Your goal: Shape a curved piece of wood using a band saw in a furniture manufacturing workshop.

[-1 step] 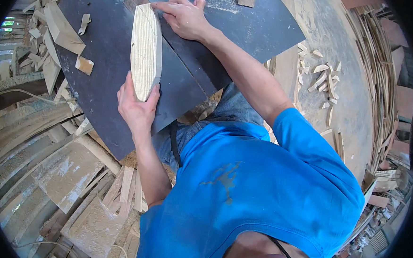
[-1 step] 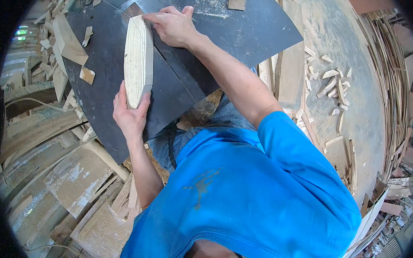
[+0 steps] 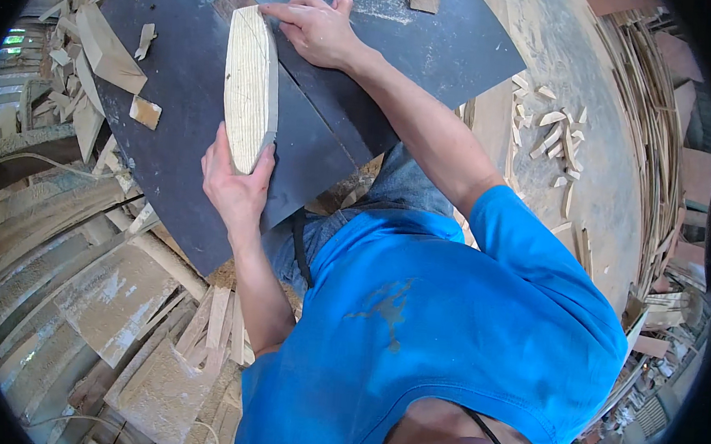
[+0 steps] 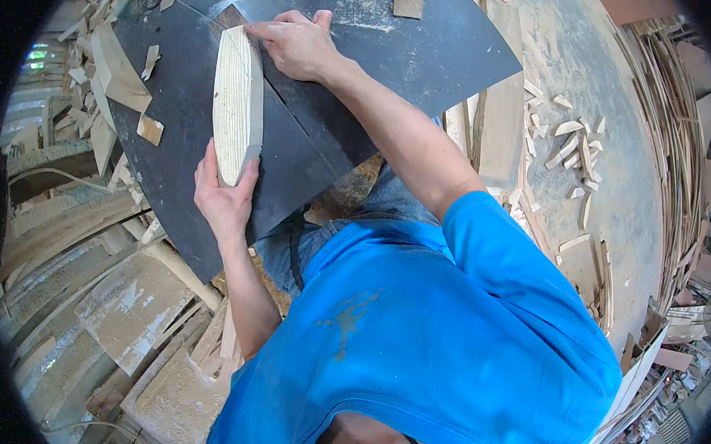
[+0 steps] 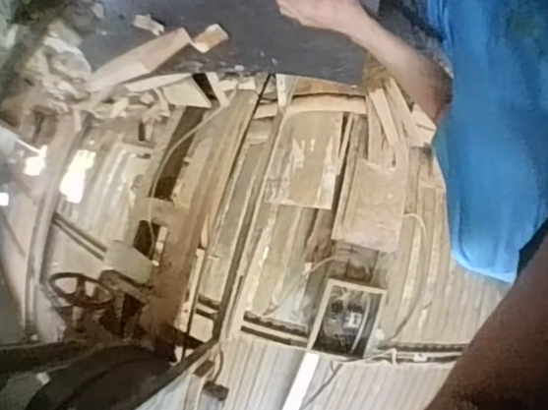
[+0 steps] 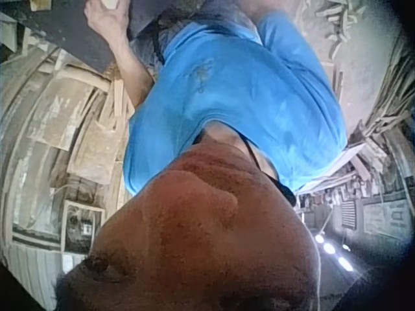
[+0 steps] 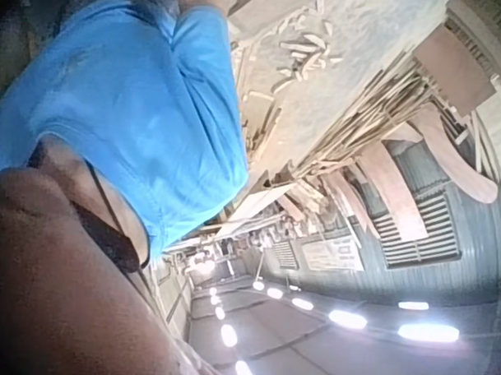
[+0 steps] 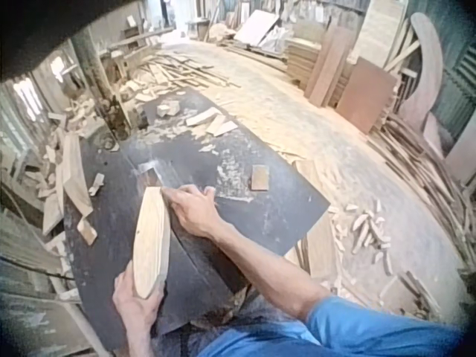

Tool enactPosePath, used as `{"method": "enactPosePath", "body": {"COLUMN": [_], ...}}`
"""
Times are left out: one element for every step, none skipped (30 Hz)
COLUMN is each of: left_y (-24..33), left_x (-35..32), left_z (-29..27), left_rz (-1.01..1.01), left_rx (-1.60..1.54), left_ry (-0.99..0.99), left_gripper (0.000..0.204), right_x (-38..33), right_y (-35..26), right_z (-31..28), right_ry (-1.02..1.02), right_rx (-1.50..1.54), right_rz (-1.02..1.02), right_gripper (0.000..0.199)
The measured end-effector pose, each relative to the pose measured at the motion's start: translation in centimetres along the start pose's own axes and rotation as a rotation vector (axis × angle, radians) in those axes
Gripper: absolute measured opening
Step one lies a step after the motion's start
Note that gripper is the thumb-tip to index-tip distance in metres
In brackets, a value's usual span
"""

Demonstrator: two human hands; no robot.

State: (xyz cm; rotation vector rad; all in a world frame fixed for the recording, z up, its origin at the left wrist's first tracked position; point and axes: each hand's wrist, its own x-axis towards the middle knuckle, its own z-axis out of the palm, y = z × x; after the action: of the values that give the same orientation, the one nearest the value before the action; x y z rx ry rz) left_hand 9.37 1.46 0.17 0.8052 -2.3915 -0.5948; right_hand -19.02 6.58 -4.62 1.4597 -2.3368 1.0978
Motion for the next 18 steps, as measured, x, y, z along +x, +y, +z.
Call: {"method": "enactPosePath", "body": {"left_y": [0.03,0.08,0.13,0.18,0.22,0.24,0.24,0.23,0.21,0.19,0.16,0.15,0.14,0.14,0.15,0.16,0.2,0.24], "left_x": [0.09,0.18,0.28,0.33,0.36,0.4,0.44,0.48,0.49,0.52,0.56,0.57,0.58,0.6,0.61,0.65,0.66,0.65], "left_z": [0.06,0.14,0.21,0.24,0.23,0.2,0.15,0.1,0.02,-0.04,-0.09,-0.14,-0.17,-0.18,-0.22,-0.21,-0.16,-0.14], "left_rz": [-0.022,-0.036,-0.025,-0.049,-0.051,-0.026,-0.053,-0.05,-0.025,-0.045,-0.051,-0.032,-0.056,-0.058,-0.038,-0.056,-0.06,-0.039], "left_rx": [-0.001,0.002,0.005,0.005,0.017,0.03,0.032,0.019,0.006,0.006,-0.005,-0.017,-0.015,-0.016,-0.016,-0.014,-0.016,-0.017], "left_ry": [-0.038,-0.034,0.007,-0.03,-0.032,0.005,-0.034,-0.038,-0.007,-0.05,-0.055,-0.025,-0.064,-0.061,-0.025,-0.061,-0.06,-0.022], "left_gripper": [0.079,0.079,0.079,0.079,0.079,0.079,0.079,0.079,0.078,0.078,0.079,0.079,0.079,0.079,0.079,0.079,0.079,0.079], "right_x": [0.28,0.52,0.73,0.84,0.88,0.86,0.84,0.85,0.81,0.81,0.84,0.84,0.86,0.89,0.88,0.92,0.97,0.98], "right_y": [0.07,0.13,0.18,0.2,0.23,0.23,0.2,0.17,0.14,0.14,0.15,0.12,0.08,0.07,0.03,0.03,0.01,-0.03], "right_z": [0.07,0.14,0.23,0.32,0.37,0.4,0.42,0.42,0.39,0.33,0.25,0.19,0.13,0.07,0.03,0.01,0.03,0.1], "right_ry": [0.039,-0.01,-0.022,0.013,-0.032,-0.018,0.023,-0.006,-0.003,0.031,0.003,-0.021,0.009,-0.044,-0.055,-0.01,-0.064,-0.056], "right_rx": [0.04,0.006,-0.002,0.023,-0.009,-0.03,-0.025,-0.048,-0.043,-0.015,-0.042,-0.005,0.063,0.033,0.025,0.043,0.016,0.011], "right_rz": [-0.043,0.001,0.007,-0.034,0.017,-0.01,-0.071,-0.037,-0.04,-0.076,-0.04,-0.016,-0.047,0.006,0.008,-0.045,0.009,0.001], "right_gripper": [0.041,0.041,0.04,0.039,0.039,0.041,0.042,0.042,0.042,0.041,0.041,0.04,0.04,0.04,0.04,0.04,0.04,0.041]}}
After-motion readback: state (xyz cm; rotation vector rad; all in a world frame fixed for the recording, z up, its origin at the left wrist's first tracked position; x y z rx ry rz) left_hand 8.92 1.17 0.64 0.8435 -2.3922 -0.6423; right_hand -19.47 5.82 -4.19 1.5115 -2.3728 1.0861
